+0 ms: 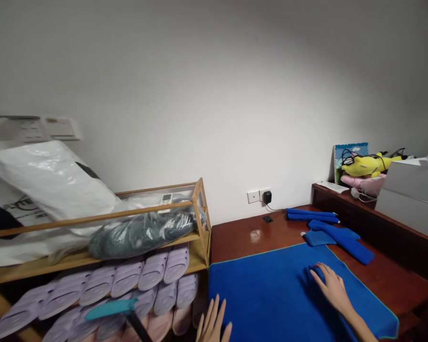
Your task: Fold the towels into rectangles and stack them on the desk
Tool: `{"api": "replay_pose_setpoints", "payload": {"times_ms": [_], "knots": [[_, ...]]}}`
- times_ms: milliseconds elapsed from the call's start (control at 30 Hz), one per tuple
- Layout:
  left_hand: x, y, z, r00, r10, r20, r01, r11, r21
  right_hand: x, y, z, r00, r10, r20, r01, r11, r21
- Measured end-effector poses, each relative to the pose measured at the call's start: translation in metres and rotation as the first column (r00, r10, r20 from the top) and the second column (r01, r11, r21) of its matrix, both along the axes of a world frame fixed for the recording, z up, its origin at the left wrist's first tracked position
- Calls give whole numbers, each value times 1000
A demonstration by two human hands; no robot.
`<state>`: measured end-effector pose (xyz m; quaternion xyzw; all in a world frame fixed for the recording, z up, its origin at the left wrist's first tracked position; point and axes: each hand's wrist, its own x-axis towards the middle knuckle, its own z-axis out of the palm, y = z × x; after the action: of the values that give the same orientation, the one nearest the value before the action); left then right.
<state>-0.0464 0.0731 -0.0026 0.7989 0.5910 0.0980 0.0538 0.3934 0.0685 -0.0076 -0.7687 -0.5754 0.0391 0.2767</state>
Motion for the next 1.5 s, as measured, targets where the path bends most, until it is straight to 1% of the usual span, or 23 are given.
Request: {"api": "replay_pose_setpoints", "payload": {"times_ms": [67, 133, 200, 300, 367, 433, 567, 733, 800, 867, 967, 1033, 1100, 1167, 1200, 1233, 1267, 1333, 1400, 1433, 1500], "knots": [[7, 31, 19, 1000, 3, -2, -3, 1000, 0, 21, 22, -2, 1000, -29, 5, 29, 995, -92], [16, 62, 28, 999, 30, -33, -29, 999, 19, 36, 44, -8, 998, -39, 44, 46, 985, -169], [25, 88, 27, 996, 67, -60, -63, 996, 67, 45, 64, -14, 995, -55, 86, 70, 979, -190], [33, 111, 15, 991, 105, -82, -94, 987, 127, 57, 92, -21, 988, -113, 105, 131, 975, -181], [35, 117, 7, 986, 125, -107, -113, 987, 115, 67, 107, -24, 984, -144, 108, 162, 969, -184], [38, 118, 3, 979, 152, -137, -141, 987, 82, 77, 121, -28, 982, -155, 111, 175, 965, -194], [40, 120, 3, 971, 167, -168, -164, 986, 36, 94, 148, -35, 985, -147, 86, 164, 958, -237], [36, 128, 2, 970, 159, -183, -171, 984, -46, 104, 173, -42, 988, -146, 51, 155, 954, -257], [34, 132, 2, 972, 152, -178, -161, 986, -40, 108, 178, -47, 984, -158, 76, 173, 945, -278], [33, 136, 1, 977, 138, -162, -141, 990, -8, 113, 178, -54, 980, -154, 125, 186, 931, -313], [32, 140, 1, 984, 120, -134, -117, 993, 31, 115, 174, -60, 967, -71, 244, 149, 936, -318], [32, 142, 1, 985, 120, -126, -118, 993, 30, 109, 172, -56, 947, -54, 316, 145, 951, -272], [33, 142, 2, 985, 121, -124, -120, 993, 18, 94, 170, -44, 933, -112, 342, 192, 959, -208], [34, 142, 3, 983, 125, -133, -126, 992, 1, 71, 163, -29, 927, -189, 324, 245, 959, -144], [35, 142, 4, 981, 131, -144, -134, 991, -7, 57, 155, -22, 931, -196, 307, 239, 964, -112], [36, 143, 5, 978, 140, -157, -144, 989, -14, 42, 143, -15, 943, -173, 284, 204, 975, -84], [37, 143, 7, 974, 150, -171, -155, 988, -19, 28, 126, -11, 959, -123, 254, 144, 987, -65], [40, 143, 12, 968, 157, -196, -165, 986, -25, 4, 81, -7, 983, 30, 179, -20, 998, -59], [45, 139, 19, 968, 140, -207, -142, 990, 2, -12, 24, -10, 983, 161, 93, -155, 985, -70], [47, 133, 23, 971, 121, -205, -118, 993, 29, -17, -6, -14, 981, 188, 48, -185, 981, -62], [51, 112, 31, 981, 56, -185, -41, 995, 86, -22, -64, -25, 981, 184, -54, -184, 983, 11]]}}
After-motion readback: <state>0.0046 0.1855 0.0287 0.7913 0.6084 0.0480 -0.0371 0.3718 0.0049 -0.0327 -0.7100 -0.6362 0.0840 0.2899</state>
